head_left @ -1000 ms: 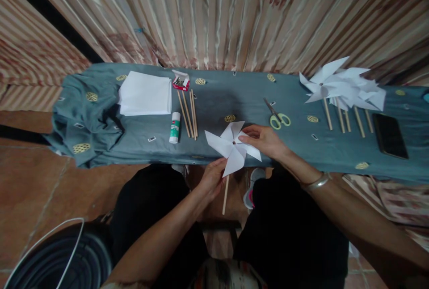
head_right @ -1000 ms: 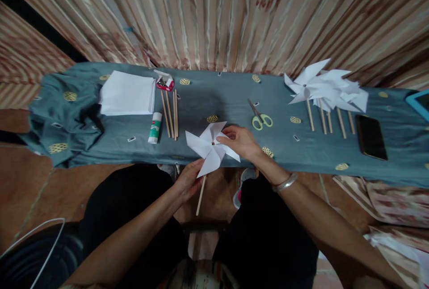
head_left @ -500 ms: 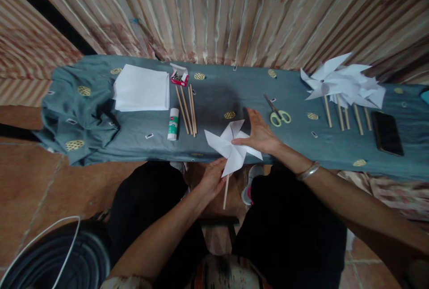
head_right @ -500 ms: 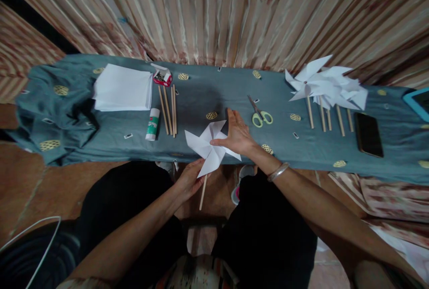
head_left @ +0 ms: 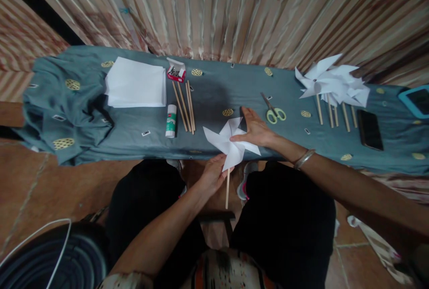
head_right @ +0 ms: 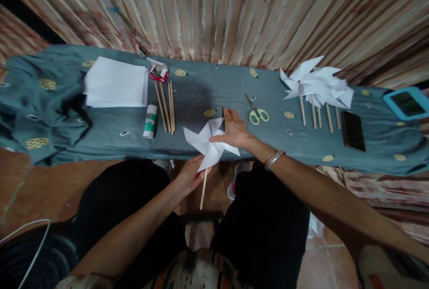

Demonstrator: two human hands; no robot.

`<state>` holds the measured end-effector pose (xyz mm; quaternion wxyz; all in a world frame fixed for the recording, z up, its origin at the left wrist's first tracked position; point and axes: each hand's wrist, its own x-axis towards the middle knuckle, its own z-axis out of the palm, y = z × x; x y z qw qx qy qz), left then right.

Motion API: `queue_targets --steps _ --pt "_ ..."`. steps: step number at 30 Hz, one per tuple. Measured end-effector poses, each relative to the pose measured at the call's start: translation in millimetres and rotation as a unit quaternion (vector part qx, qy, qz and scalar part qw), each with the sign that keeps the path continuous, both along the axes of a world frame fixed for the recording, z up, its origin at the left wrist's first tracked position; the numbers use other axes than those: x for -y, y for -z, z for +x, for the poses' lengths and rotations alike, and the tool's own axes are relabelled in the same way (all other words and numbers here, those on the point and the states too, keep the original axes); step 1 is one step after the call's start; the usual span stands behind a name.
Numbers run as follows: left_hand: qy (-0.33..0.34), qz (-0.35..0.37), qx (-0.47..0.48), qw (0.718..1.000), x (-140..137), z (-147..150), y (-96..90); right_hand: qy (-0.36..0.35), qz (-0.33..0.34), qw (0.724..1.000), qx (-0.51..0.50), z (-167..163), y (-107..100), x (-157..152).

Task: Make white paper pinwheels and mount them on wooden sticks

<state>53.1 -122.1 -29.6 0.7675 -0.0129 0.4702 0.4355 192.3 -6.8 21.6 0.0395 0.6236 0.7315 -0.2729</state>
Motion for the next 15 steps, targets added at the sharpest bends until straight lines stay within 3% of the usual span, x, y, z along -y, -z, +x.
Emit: queue_targets --steps 15 --pt "0.039 -0.001 -0.019 0.999 -3.3 -3.1 0.4 0.005 0.0 1.0 0.008 -0.7 2.1 -1.8"
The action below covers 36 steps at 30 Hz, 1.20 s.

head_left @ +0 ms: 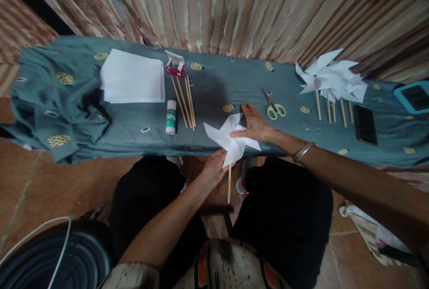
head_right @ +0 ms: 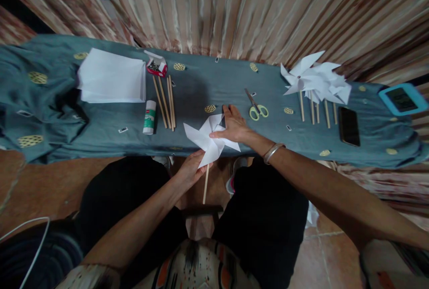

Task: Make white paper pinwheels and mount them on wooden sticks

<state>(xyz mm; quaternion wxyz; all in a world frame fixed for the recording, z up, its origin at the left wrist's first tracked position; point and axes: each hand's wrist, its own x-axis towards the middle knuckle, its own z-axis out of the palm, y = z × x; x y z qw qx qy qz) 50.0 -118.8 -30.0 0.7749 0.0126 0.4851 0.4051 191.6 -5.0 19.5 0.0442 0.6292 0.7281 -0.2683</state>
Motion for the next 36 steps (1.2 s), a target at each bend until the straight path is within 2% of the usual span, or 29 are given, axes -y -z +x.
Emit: queue_targets --steps 5,12,21,30,36 --pt "0.007 0.002 -0.001 1.0 -1 0 -0.2 0.004 -0.012 1.0 0.004 1 1 0" --pt "0.007 0.007 0.006 1.0 -1 1 0.2 0.001 0.01 1.0 -0.013 3 5 -1" --pt "0.001 0.012 0.023 1.0 0 -2 -0.5 0.008 -0.014 1.0 0.003 -3 -3 2" --pt "0.001 0.009 0.032 0.999 -1 -1 -1.4 -0.003 -0.001 1.0 -0.016 4 8 3" --pt "-0.002 0.008 0.035 0.999 -1 -1 0.9 -0.007 -0.002 1.0 -0.015 2 6 5"
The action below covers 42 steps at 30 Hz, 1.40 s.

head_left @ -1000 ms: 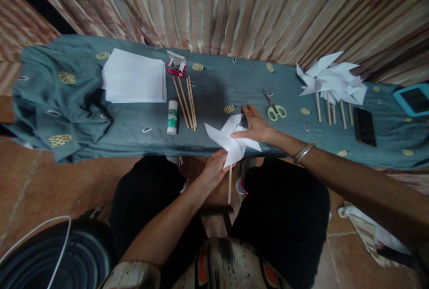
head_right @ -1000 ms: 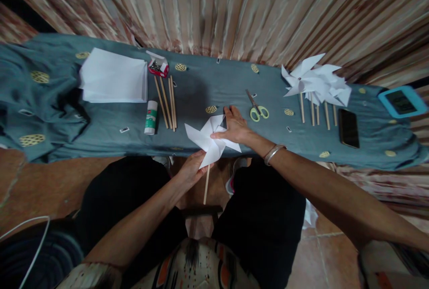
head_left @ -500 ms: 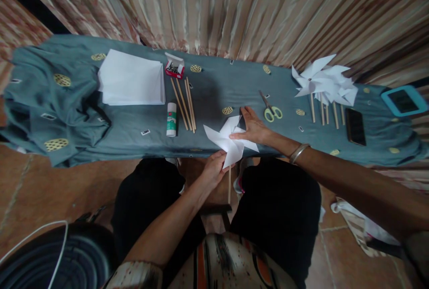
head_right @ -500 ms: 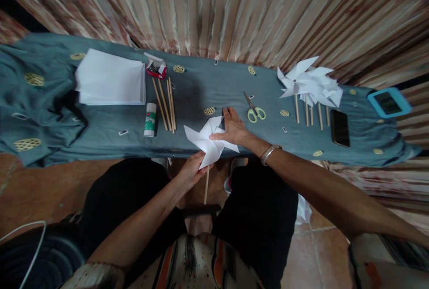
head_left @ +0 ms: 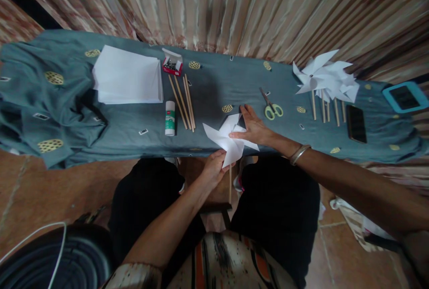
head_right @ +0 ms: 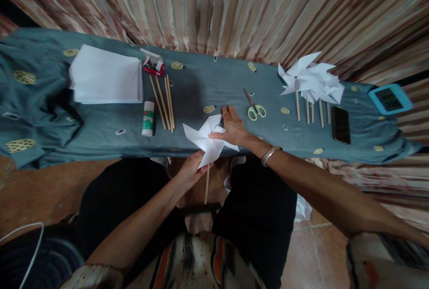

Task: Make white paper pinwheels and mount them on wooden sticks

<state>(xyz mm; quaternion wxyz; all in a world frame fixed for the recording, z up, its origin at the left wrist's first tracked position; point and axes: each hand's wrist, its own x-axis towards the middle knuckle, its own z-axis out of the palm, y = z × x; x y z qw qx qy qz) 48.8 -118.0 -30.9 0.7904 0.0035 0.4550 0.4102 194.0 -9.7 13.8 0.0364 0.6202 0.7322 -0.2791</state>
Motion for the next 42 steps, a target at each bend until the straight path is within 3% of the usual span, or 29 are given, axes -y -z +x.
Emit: queue_targets --steps 4,9,16,18,21,23,25,27,30,32,36,42 --pt "-0.008 0.0 -0.005 1.0 1 2 2.6 0.006 -0.005 1.0 -0.011 2 1 2" --pt "-0.01 0.013 -0.006 1.0 5 4 3.1 -0.007 0.034 0.997 -0.062 8 1 7" --pt "-0.014 0.05 -0.004 0.999 2 -2 -19.2 0.036 0.129 0.982 -0.134 20 -24 13" --pt "-0.013 0.069 -0.005 0.998 -4 -4 -30.1 0.059 0.19 0.964 -0.175 24 -33 22" --pt "-0.026 0.111 -0.009 0.993 -17 -8 -47.6 0.122 0.287 0.913 -0.262 28 -44 46" --pt "-0.039 0.14 -0.012 0.989 -30 -10 -59.2 0.185 0.312 0.883 -0.297 26 -47 66" --pt "-0.051 0.168 -0.014 0.984 -45 -10 -70.0 0.228 0.301 0.862 -0.337 21 -43 82" --pt "-0.064 0.194 -0.017 0.979 -61 -9 -78.6 0.235 0.223 0.87 -0.372 12 -34 91" --pt "-0.087 0.228 -0.025 0.97 -80 -4 -84.8 0.148 0.059 0.885 -0.438 -7 -16 89" --pt "-0.099 0.241 -0.031 0.965 -89 0 -84.4 0.107 -0.009 0.881 -0.461 -19 -6 80" --pt "-0.1 0.249 -0.052 0.962 -95 2 -78.3 0.108 -0.014 0.872 -0.477 -31 4 61" --pt "-0.022 0.234 -0.107 0.966 -93 0 -67.5 0.122 -0.032 0.856 -0.501 -29 6 44"
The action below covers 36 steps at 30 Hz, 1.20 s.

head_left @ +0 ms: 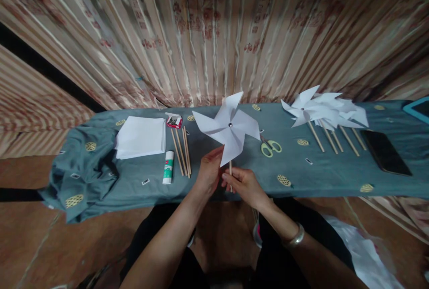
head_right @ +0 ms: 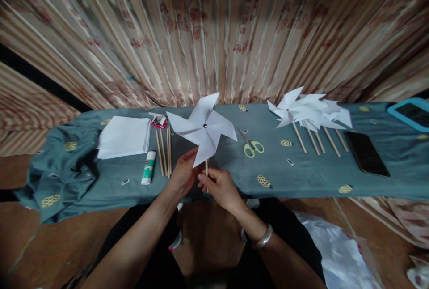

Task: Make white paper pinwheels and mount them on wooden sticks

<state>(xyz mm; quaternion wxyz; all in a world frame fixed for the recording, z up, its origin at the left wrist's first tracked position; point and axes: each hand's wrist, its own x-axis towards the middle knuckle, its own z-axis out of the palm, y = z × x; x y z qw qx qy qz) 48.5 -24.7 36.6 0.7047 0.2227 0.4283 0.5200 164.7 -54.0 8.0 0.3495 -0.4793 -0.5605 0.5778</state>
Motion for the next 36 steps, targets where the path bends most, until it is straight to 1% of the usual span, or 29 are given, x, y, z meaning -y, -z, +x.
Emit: queue_targets --steps 3,7,11,19,21,24,25,26,28,29,31,33,35,36 --pt "0.025 0.017 -0.047 0.998 2 1 6.7 -0.001 -0.003 1.0 -0.009 3 -1 -7" --pt "0.026 0.036 -0.093 0.995 3 1 14.2 0.006 0.002 1.0 -0.004 6 0 -15" --pt "0.012 0.036 -0.11 0.993 1 0 17.2 0.007 0.007 1.0 -0.003 6 2 -19" --pt "0.008 0.043 -0.122 0.992 1 -2 18.4 -0.003 0.02 1.0 0.008 9 7 -20" --pt "0.002 0.045 -0.133 0.99 0 -4 18.4 -0.007 0.043 0.999 0.027 10 4 -19" --pt "-0.023 0.059 -0.148 0.987 -3 -7 18.4 -0.003 0.1 0.993 0.059 17 -4 -18" --pt "-0.031 0.064 -0.151 0.986 -4 -9 18.4 0.013 0.116 0.991 0.068 22 -6 -18" --pt "-0.035 0.066 -0.153 0.985 -5 -10 18.5 0.045 0.13 0.988 0.075 27 -8 -20" --pt "-0.032 0.067 -0.161 0.984 -5 -11 19.0 0.146 0.158 0.971 0.1 40 -11 -24" --pt "-0.024 0.065 -0.166 0.984 -5 -12 19.5 0.207 0.18 0.955 0.114 47 -12 -27" --pt "-0.004 0.061 -0.176 0.983 -4 -11 20.7 0.286 0.23 0.919 0.147 60 -12 -33" --pt "0.012 0.059 -0.179 0.982 -2 -11 22.3 0.317 0.27 0.891 0.18 69 -12 -37" --pt "0.022 0.059 -0.184 0.981 -1 -10 24.0 0.319 0.296 0.878 0.201 73 -14 -38" --pt "0.026 0.06 -0.186 0.98 0 -9 24.8 0.316 0.303 0.875 0.206 73 -14 -38"
